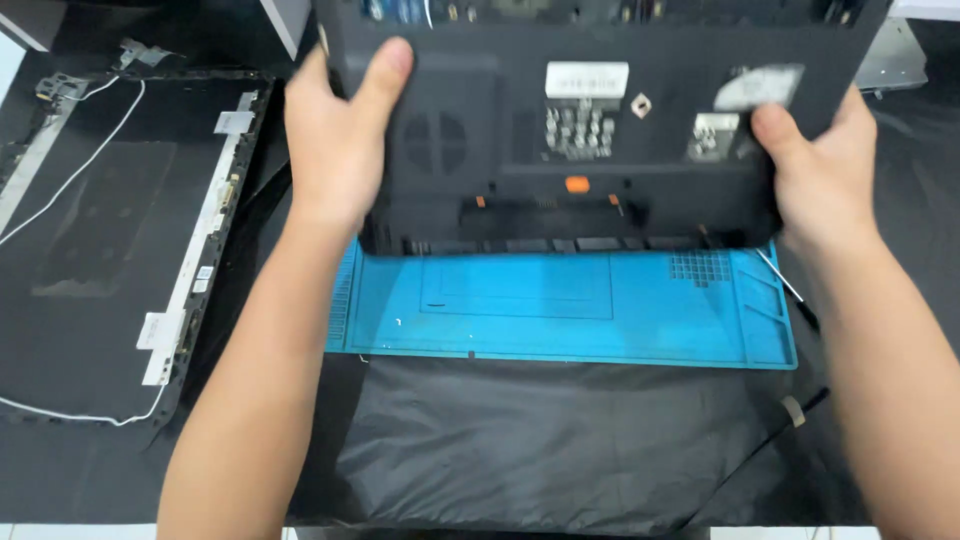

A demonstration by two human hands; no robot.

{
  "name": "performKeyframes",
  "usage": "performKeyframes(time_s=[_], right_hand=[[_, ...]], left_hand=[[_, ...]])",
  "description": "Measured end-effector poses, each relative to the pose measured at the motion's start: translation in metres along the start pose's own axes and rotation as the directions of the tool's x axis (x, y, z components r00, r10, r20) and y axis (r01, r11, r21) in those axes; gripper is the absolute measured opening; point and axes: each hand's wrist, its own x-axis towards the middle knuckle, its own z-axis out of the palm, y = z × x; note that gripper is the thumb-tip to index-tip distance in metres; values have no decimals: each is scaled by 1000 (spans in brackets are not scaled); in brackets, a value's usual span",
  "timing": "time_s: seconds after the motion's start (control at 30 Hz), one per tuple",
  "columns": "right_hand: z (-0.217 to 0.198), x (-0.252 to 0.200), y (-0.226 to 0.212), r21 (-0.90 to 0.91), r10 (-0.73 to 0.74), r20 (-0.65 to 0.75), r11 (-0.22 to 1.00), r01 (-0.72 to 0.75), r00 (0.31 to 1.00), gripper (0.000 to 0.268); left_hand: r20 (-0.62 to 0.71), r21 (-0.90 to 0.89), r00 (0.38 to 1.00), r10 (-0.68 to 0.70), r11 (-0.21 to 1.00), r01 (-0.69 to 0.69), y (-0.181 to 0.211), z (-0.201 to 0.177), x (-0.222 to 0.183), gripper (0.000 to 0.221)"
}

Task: The person reassembles a laptop by connecting a ribbon cable to the motherboard, placing the keyboard, and securing the bottom cover. They then flip the laptop over to connect an internal wire and install a battery before closing the back panel.

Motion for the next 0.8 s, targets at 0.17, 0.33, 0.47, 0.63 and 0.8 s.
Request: performKeyframes(time_s=[0.17, 0.33, 0.47, 0.63, 0.8], right_hand=[[-10, -46, -20, -195, 295, 8, 938, -288, 955, 49], [-23, -75, 8, -369, 627, -64, 708, -602, 777, 56], [-27, -82, 8, -397, 722, -98, 603, -692, 685, 53], [-30, -84, 9, -623, 621, -86, 577, -529, 779, 54], [-23, -82, -1, -789, 581, -160, 410, -457, 798, 57]], left_hand=[[41, 69, 962, -270, 961, 267, 11, -4, -50, 51], [67, 327, 868, -493, 832, 448, -14, 5, -83, 61], [71, 426, 851, -521, 787, 447, -4, 6, -84, 61], [58, 619, 896, -441, 720, 314, 13, 9, -83, 61], [52, 760, 903, -426, 604, 241, 21, 14, -84, 63]])
